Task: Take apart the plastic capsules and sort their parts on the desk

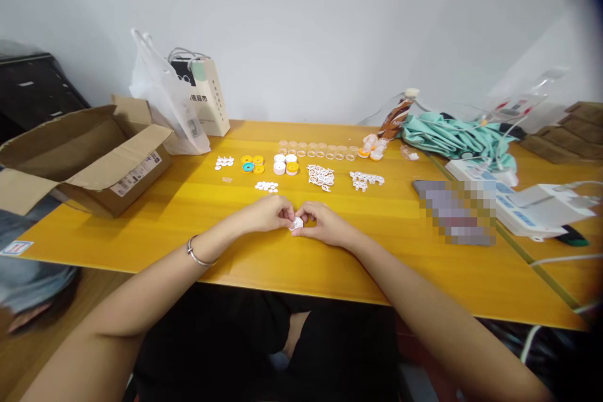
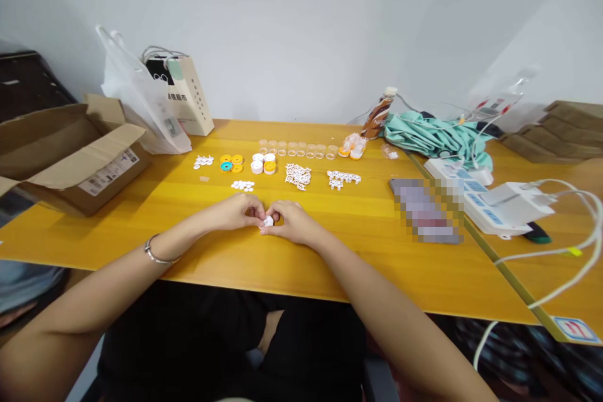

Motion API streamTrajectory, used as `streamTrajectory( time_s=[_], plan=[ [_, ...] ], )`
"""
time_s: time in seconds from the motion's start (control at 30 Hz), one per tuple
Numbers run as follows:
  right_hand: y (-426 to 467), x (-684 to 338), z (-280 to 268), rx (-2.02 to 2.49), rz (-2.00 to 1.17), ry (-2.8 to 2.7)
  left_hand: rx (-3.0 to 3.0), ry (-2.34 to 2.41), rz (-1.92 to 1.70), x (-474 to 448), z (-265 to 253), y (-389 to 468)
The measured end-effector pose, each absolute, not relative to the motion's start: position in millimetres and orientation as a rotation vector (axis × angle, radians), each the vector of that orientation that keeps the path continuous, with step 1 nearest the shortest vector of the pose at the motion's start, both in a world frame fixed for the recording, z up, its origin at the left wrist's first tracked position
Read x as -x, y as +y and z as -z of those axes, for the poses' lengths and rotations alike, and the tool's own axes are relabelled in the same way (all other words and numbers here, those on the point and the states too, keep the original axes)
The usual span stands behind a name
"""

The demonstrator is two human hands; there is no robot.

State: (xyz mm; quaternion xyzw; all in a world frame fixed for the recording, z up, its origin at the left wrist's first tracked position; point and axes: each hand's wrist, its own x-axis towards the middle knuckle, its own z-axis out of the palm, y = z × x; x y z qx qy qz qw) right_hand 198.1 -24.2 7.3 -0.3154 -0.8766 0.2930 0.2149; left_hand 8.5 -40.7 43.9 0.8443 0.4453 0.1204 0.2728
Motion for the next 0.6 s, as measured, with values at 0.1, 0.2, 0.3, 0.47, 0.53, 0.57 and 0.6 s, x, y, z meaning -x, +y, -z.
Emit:
streamTrajectory(
  time_s=[0.1,0.2,0.3,0.47,0.53,0.57,0.6],
  plan=[
    [-24.8,-197.8,-8.1,0.883,-0.829,-2.419,-2.274,1.201,-0.207,-13.1,-48.0,-35.8],
    [-25.6,-197.7,-8.0,0.900,-0.859,-2.378,-2.369,1.242,-0.191,-18.7,-50.0,-36.2],
    [-24.7,-197.7,-6.3,0.923,-0.902,-2.329,-2.510,1.325,-0.212,-23.6,-46.9,-39.9],
    [-22.3,-197.9,-4.4,0.926,-1.009,-2.278,-2.794,1.336,-0.194,-26.3,-40.9,-47.8],
    [-22.1,-197.8,-4.3,0.935,-1.030,-2.268,-2.869,1.319,-0.168,-26.4,-41.7,-51.5],
    [-22.0,-197.7,-4.2,0.944,-1.037,-2.263,-2.894,1.317,-0.150,-26.7,-42.5,-53.4],
    [-22.0,-197.7,-4.0,0.953,-1.043,-2.257,-2.907,1.323,-0.134,-27.1,-43.4,-55.1]
  ],
)
